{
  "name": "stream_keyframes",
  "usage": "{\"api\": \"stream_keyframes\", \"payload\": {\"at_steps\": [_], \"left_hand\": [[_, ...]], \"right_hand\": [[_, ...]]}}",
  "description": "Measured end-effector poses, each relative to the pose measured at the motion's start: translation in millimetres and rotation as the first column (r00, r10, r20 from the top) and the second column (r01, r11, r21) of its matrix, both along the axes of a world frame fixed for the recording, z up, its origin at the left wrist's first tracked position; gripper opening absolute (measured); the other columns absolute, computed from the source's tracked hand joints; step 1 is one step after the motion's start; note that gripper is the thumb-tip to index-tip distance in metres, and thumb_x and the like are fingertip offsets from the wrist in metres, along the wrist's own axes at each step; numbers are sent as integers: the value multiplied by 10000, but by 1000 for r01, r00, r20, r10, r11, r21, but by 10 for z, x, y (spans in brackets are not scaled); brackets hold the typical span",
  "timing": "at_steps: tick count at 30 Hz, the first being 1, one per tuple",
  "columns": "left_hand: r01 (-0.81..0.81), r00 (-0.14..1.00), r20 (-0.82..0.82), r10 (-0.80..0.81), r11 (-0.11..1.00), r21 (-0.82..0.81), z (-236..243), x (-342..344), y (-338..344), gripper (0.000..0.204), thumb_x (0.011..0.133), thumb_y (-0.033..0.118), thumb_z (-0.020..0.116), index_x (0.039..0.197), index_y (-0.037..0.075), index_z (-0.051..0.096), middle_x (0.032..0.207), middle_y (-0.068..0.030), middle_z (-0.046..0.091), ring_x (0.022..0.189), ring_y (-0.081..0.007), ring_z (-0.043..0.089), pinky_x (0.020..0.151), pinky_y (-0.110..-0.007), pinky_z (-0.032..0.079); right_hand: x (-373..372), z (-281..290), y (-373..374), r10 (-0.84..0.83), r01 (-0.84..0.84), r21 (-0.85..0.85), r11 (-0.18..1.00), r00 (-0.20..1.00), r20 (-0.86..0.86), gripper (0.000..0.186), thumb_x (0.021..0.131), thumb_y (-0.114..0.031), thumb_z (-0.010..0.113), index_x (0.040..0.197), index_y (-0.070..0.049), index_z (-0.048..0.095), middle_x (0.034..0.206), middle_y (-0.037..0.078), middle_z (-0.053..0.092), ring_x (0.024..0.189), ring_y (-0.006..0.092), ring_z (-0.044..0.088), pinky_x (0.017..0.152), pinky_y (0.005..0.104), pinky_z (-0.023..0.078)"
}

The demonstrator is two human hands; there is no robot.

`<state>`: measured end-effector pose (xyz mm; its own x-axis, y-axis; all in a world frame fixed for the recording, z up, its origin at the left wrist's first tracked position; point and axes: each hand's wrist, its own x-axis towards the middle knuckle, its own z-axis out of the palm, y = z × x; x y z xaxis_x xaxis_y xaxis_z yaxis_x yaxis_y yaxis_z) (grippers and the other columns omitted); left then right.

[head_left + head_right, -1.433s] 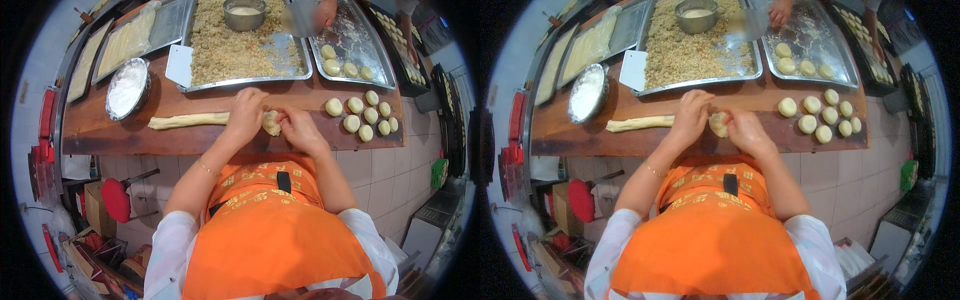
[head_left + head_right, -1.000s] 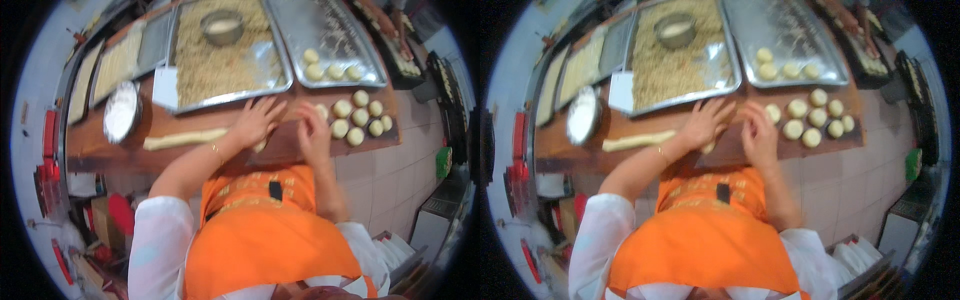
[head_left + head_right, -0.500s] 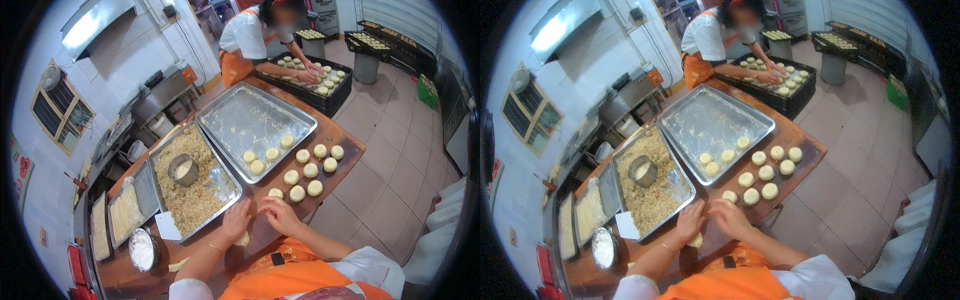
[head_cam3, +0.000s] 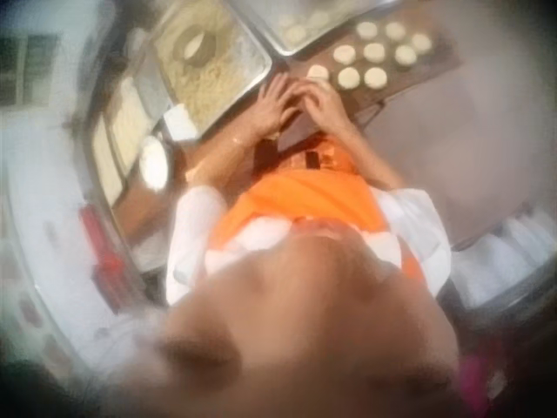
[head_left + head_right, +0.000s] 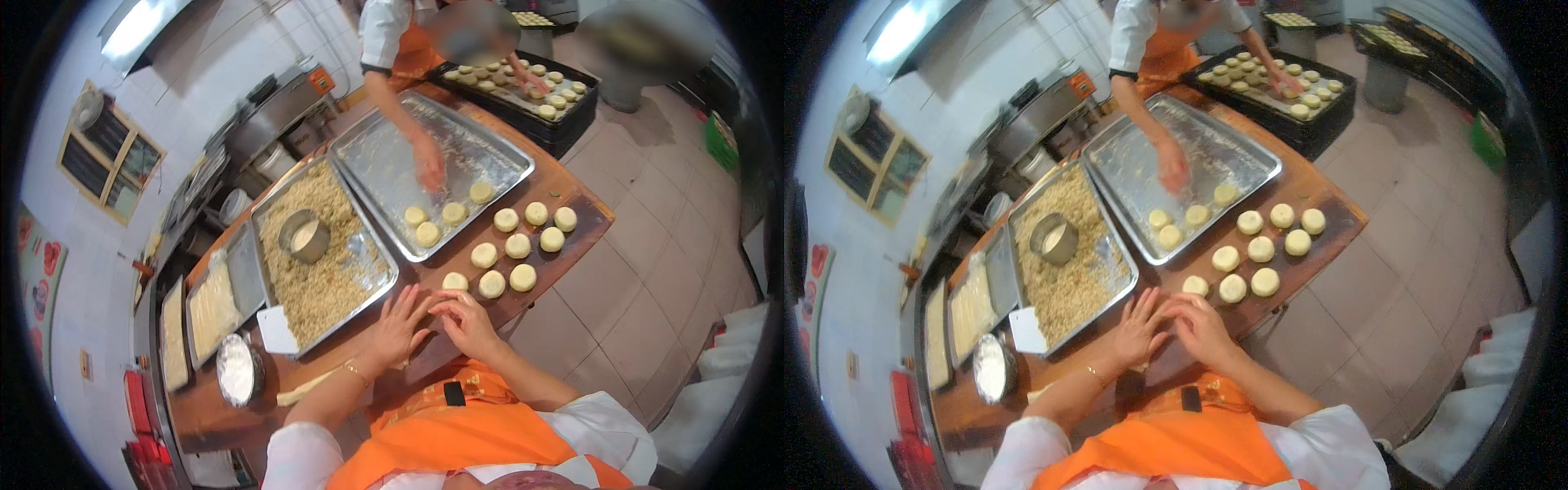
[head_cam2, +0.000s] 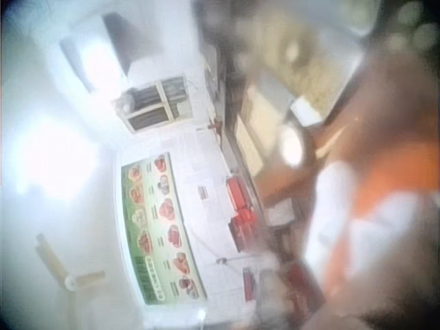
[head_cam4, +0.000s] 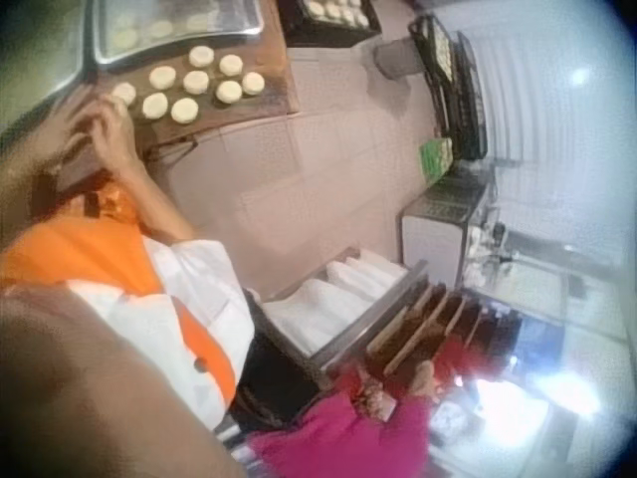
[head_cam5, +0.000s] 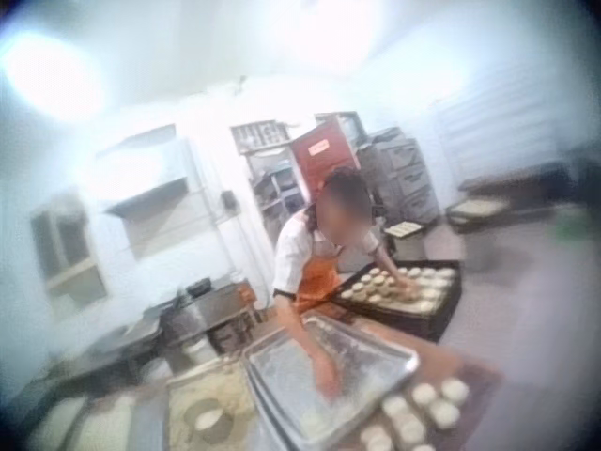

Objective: The person fills pieces of dough with stuffing from a large tray, pinches the dough closed to form a ball, and places the round pastries onto a metal tray.

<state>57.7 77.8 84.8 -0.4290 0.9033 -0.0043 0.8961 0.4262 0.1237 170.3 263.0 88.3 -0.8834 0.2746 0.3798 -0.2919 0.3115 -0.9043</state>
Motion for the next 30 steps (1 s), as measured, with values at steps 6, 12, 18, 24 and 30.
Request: {"api": "stream_keyframes", "payload": {"at_steps": [6,12,18,24,30], "left_hand": [[-18,999,38,20,998,-54,-11,177,-158,768,916,383,613,1550,102,281,1615,-176,209,1506,-352,167,1203,-517,162],[-131,953,297,54,960,246,-47,112,-360,691,907,186,590,1520,34,308,1565,-211,305,1473,-363,258,1195,-487,221],[-96,991,104,81,985,147,-304,304,-902,622,830,40,538,1445,27,441,1343,-202,519,1256,-372,489,1098,-482,348],[-48,999,19,44,933,358,149,239,-1067,124,798,81,598,918,56,576,985,-128,548,932,-334,547,941,-458,431],[-892,355,924,-144,244,381,175,418,-1356,60,918,66,462,966,44,493,1023,-120,616,903,-261,618,806,-371,514]], "right_hand": [[-16,26,8,-18,19,33,999,1000,-21,197,860,58,583,1009,-16,689,1209,140,609,913,222,655,744,294,537],[-14,157,-101,86,-85,-23,996,995,58,164,875,-11,623,1019,-34,697,1054,150,674,827,249,676,701,333,538],[-134,205,-226,186,-198,151,968,978,91,141,876,-34,654,1007,-34,708,895,136,680,765,283,658,667,346,515],[-789,522,-647,285,-288,366,885,956,65,177,865,57,631,1005,-29,695,899,131,666,817,283,657,710,342,522],[-1881,503,-907,255,-534,579,616,831,495,471,770,-129,795,1166,27,595,947,209,674,919,382,652,796,428,522]]}}
